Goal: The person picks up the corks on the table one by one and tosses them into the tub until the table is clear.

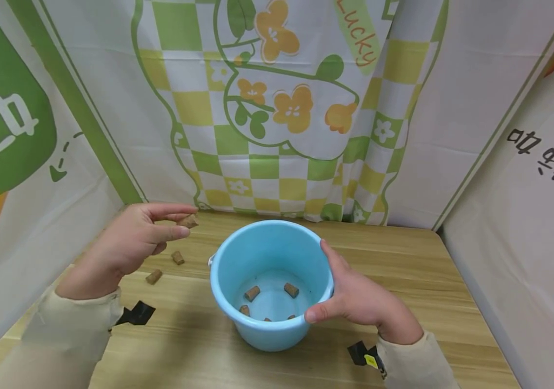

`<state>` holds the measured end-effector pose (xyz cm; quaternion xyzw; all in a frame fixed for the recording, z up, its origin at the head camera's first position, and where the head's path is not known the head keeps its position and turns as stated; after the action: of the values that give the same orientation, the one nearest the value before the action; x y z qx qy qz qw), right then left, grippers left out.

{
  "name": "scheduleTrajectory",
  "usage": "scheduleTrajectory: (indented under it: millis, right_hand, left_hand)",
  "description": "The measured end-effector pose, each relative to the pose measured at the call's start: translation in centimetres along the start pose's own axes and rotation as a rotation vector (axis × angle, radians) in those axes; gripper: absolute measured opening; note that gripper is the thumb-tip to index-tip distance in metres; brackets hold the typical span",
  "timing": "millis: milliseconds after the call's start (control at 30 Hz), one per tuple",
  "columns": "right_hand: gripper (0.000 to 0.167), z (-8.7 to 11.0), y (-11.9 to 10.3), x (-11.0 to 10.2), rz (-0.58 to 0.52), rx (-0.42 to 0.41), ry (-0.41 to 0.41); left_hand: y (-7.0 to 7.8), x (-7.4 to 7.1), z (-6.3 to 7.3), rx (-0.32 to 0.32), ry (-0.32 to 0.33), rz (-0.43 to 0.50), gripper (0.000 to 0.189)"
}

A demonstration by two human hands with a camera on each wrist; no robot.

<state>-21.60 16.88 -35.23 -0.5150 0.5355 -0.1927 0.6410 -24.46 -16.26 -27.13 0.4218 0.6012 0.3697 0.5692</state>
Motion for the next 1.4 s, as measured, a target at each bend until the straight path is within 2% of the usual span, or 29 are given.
scheduleTrajectory:
  millis: [100,267,467,633,833,967,1400]
  right_hand:
    - [0.134,0.0,0.0,-0.1,0.015,0.004,0.008]
    - [0.134,0.0,-0.1,0.0,0.022,-0.003,0.008]
    - [0.133,0.0,0.1,-0.1,0.036,-0.003,0.008]
    - [0.133,0.0,0.1,-0.1,0.026,0.000,0.000]
    - [0.132,-0.1,0.0,0.0,0.000,0.001,-0.011]
    - [0.132,0.0,0.0,0.0,-0.005,0.002,-0.011]
    - [0.133,0.0,0.0,-0.1,0.041,0.015,0.007]
  left_hand:
    - [0.4,1.2,-0.1,0.006,-0.004,-0.079,0.037]
    - [1.1,3.1,-0.3,0.045,-0.020,-0.150,0.035]
    - [1.4,5.7,-0.6,0.056,-0.069,-0.183,0.033]
    - [1.2,7.2,-0.8,0.044,-0.090,-0.191,0.033]
    - [1.4,8.2,-0.9,0.053,-0.105,-0.202,0.032]
    - [1.4,8.6,-1.0,0.034,-0.109,-0.210,0.032]
    - [1.2,9.6,-1.1,0.016,-0.141,-0.214,0.032]
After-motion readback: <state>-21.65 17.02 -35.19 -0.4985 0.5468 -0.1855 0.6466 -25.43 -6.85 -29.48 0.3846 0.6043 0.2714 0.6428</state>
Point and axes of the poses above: each hand's wrist, its own z-axis away from the middle knuckle, its own x-axis out of the palm, y = z × x, the point moved 8 cm from there along -z, towards the middle knuckle, and after that the axes turned 11 degrees about y, right-handed, at the moved point
